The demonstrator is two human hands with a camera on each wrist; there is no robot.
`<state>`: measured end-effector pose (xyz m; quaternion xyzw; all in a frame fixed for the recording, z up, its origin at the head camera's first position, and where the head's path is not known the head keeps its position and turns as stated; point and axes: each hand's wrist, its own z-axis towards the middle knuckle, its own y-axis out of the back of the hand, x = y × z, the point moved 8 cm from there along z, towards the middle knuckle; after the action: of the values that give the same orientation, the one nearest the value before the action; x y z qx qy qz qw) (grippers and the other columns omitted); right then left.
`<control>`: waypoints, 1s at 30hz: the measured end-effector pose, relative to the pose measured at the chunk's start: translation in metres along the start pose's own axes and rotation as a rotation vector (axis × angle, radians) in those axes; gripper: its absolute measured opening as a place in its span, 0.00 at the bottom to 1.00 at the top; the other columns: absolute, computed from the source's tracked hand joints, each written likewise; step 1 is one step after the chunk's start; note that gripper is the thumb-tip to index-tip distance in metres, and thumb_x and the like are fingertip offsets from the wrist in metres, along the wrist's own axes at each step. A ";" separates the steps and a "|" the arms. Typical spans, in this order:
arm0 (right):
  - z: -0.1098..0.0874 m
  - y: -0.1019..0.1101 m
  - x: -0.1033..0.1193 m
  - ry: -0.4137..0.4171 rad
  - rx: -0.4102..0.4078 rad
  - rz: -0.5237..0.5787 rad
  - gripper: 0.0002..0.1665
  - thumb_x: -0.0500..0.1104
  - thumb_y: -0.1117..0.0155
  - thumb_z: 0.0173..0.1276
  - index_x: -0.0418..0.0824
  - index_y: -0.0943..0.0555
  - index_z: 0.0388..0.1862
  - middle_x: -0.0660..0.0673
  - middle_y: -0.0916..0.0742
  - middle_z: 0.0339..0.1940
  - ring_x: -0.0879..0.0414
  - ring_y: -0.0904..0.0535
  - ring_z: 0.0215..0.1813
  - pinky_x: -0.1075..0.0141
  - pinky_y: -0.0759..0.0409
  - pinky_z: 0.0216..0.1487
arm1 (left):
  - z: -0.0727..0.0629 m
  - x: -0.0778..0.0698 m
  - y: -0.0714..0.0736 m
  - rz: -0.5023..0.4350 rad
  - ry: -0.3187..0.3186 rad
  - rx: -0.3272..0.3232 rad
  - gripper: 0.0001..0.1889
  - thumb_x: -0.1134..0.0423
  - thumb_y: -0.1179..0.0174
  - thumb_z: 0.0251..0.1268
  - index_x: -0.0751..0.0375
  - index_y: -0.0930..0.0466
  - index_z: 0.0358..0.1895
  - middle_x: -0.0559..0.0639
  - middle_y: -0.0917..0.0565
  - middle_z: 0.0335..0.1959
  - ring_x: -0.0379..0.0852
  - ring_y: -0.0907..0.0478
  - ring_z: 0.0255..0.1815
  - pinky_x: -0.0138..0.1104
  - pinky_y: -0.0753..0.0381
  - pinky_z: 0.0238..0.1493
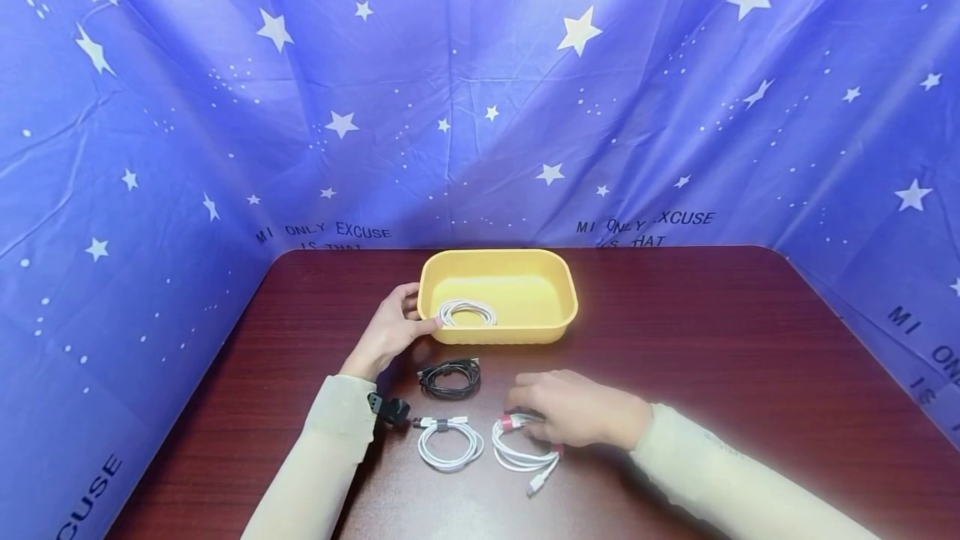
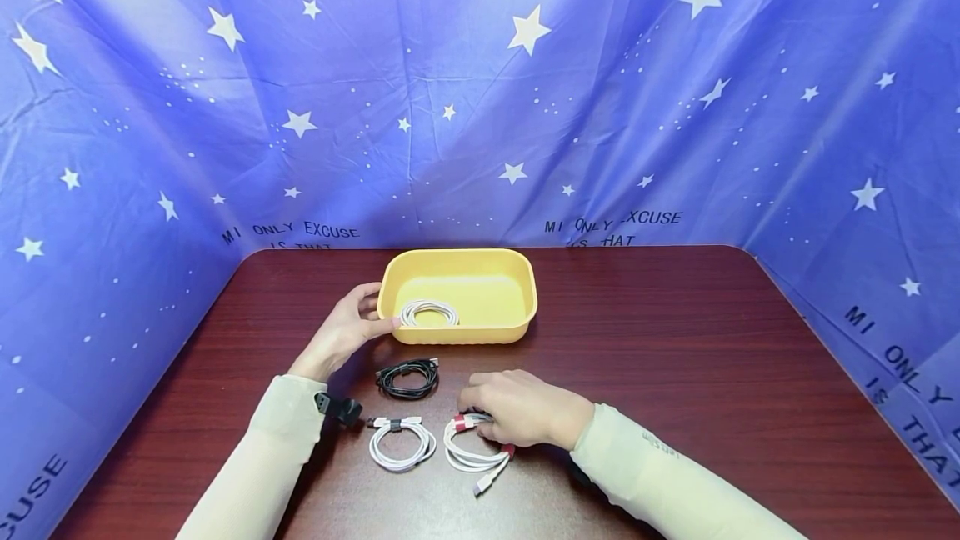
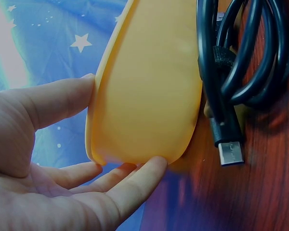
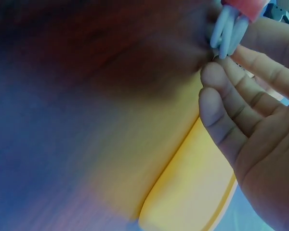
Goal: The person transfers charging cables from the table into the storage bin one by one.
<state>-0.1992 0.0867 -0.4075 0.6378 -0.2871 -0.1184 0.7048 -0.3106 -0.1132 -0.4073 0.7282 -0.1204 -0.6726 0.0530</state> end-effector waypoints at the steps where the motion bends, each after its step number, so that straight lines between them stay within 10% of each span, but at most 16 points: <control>1: 0.000 0.000 0.001 0.003 -0.002 0.000 0.11 0.43 0.32 0.57 0.52 0.20 0.40 0.58 0.23 0.33 0.68 0.29 0.32 0.74 0.26 0.32 | 0.000 0.000 0.000 0.000 0.000 0.000 0.40 0.75 0.32 0.50 0.67 0.41 0.69 0.66 0.26 0.60 0.58 0.24 0.56 0.43 0.21 0.53; 30: -0.001 0.004 0.002 0.024 -0.038 0.036 0.10 0.36 0.36 0.58 0.51 0.21 0.35 0.57 0.22 0.31 0.68 0.28 0.31 0.77 0.26 0.31 | 0.000 -0.001 0.000 0.003 0.002 0.001 0.40 0.75 0.32 0.50 0.67 0.41 0.69 0.66 0.26 0.60 0.58 0.24 0.57 0.43 0.21 0.53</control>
<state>-0.1980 0.0866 -0.4035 0.6204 -0.2878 -0.1035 0.7222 -0.3104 -0.1129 -0.4068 0.7287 -0.1217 -0.6717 0.0540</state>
